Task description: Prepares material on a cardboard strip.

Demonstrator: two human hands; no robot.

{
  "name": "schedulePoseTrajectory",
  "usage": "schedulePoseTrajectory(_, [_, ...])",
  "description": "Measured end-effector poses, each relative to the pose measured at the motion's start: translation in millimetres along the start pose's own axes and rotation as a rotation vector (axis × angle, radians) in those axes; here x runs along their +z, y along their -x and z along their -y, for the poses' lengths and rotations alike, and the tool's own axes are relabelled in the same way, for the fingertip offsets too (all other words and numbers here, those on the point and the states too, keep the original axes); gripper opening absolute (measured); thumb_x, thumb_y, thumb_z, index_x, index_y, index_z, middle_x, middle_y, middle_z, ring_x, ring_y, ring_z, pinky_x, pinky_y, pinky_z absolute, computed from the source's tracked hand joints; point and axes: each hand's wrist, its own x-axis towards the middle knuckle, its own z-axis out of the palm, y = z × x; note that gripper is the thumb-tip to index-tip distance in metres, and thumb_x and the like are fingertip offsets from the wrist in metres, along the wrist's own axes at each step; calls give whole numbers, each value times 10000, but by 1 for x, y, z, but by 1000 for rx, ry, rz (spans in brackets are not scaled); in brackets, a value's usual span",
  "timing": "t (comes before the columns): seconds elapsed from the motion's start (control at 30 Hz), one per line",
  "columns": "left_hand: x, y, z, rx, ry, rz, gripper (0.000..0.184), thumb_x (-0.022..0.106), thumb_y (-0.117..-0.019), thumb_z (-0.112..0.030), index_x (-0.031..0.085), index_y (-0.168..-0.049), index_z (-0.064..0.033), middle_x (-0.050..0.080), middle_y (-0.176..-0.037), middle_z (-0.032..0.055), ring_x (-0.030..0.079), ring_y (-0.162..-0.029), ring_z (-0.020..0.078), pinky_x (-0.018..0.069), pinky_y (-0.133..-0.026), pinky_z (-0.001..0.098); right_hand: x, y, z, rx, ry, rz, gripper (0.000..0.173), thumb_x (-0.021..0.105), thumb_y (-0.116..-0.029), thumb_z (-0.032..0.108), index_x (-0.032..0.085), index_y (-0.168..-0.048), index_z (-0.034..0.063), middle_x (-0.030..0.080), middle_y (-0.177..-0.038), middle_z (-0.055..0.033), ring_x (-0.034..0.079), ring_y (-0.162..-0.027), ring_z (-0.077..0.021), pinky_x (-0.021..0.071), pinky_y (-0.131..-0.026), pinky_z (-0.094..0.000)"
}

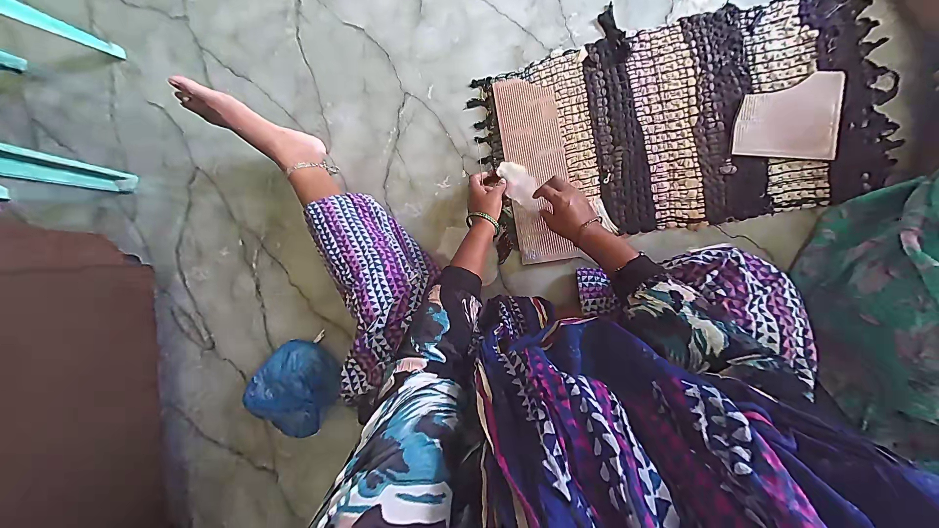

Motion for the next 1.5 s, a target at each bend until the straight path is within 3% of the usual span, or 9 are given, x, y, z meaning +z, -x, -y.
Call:
schedulePoseTrajectory(0.1, [18,-39,43,347,-101,-218,410,603,-1028,-167,542,-1371,51,672,-1100,250,663,-1006,373,538,-915,519,6,-2,-6,-28,95,72,310,628,-926,-5,725,-1218,36,660,-1270,-224,624,-1176,-447,484,-968,-632])
schedulePoseTrajectory(0.2, [33,-54,54,499,-289,-71,302,593,-1011,-114,705,-1278,-28,708,-1167,221,690,-1065,360,532,-966,542,13,-3,-12,-61,156,118,253,592,-981,40,735,-1189,27,664,-1267,-222,615,-1167,-462,486,-951,-632])
schedulePoseTrajectory(0.33, [45,-62,51,333,-571,104,435,519,-1058,-142,589,-1481,-222,601,-1424,195,630,-1250,370,494,-1043,571,19,-5,-7,-72,235,106,276,545,-981,-14,735,-1176,30,671,-1229,-236,629,-1128,-471,494,-918,-627])
schedulePoseTrajectory(0.5, [42,-69,57,325,-573,110,415,526,-1063,-168,599,-1470,-210,608,-1412,193,621,-1259,372,481,-1053,583,20,-20,-2,-109,274,155,221,524,-951,-95,687,-1100,-80,656,-1154,-282,630,-1126,-474,499,-940,-599])
schedulePoseTrajectory(0.77, [37,-67,52,299,-598,109,409,525,-1065,-214,602,-1466,-211,611,-1407,191,622,-1262,356,482,-1055,569,-37,21,4,-12,210,843,209,589,-1015,60,731,-1127,-44,702,-1161,-265,642,-1148,-440,437,-1026,-626])
schedulePoseTrajectory(1.0, [29,-41,72,395,-371,45,584,655,-1012,-277,465,-1516,-50,658,-1249,260,645,-1152,430,507,-977,611,-56,31,4,394,-578,557,144,573,-1030,57,665,-1105,-24,657,-915,-74,588,-747,-107,502,-694,-295])
schedulePoseTrajectory(1.1, [21,-11,94,414,-214,48,565,525,-1070,-443,427,-1484,-72,661,-1124,275,656,-991,459,535,-813,629,-26,25,-5,481,-622,443,158,604,-1004,37,678,-1127,-29,667,-918,-91,586,-743,-121,510,-718,-317])
schedulePoseTrajectory(1.27, [18,6,93,310,-268,185,501,246,-1156,-294,484,-1449,36,595,-1360,303,589,-1263,451,434,-1071,624,-5,19,-11,514,-639,330,190,604,-1002,22,641,-1157,-81,668,-934,-146,616,-740,-134,547,-741,-317])
schedulePoseTrajectory(1.5, [41,-2,100,327,186,375,402,485,-1109,-245,564,-1401,20,623,-1325,201,592,-1101,221,479,-947,397,-23,24,3,502,-715,468,126,569,-1006,11,644,-1100,-26,627,-875,-50,560,-707,-91,487,-672,-272])
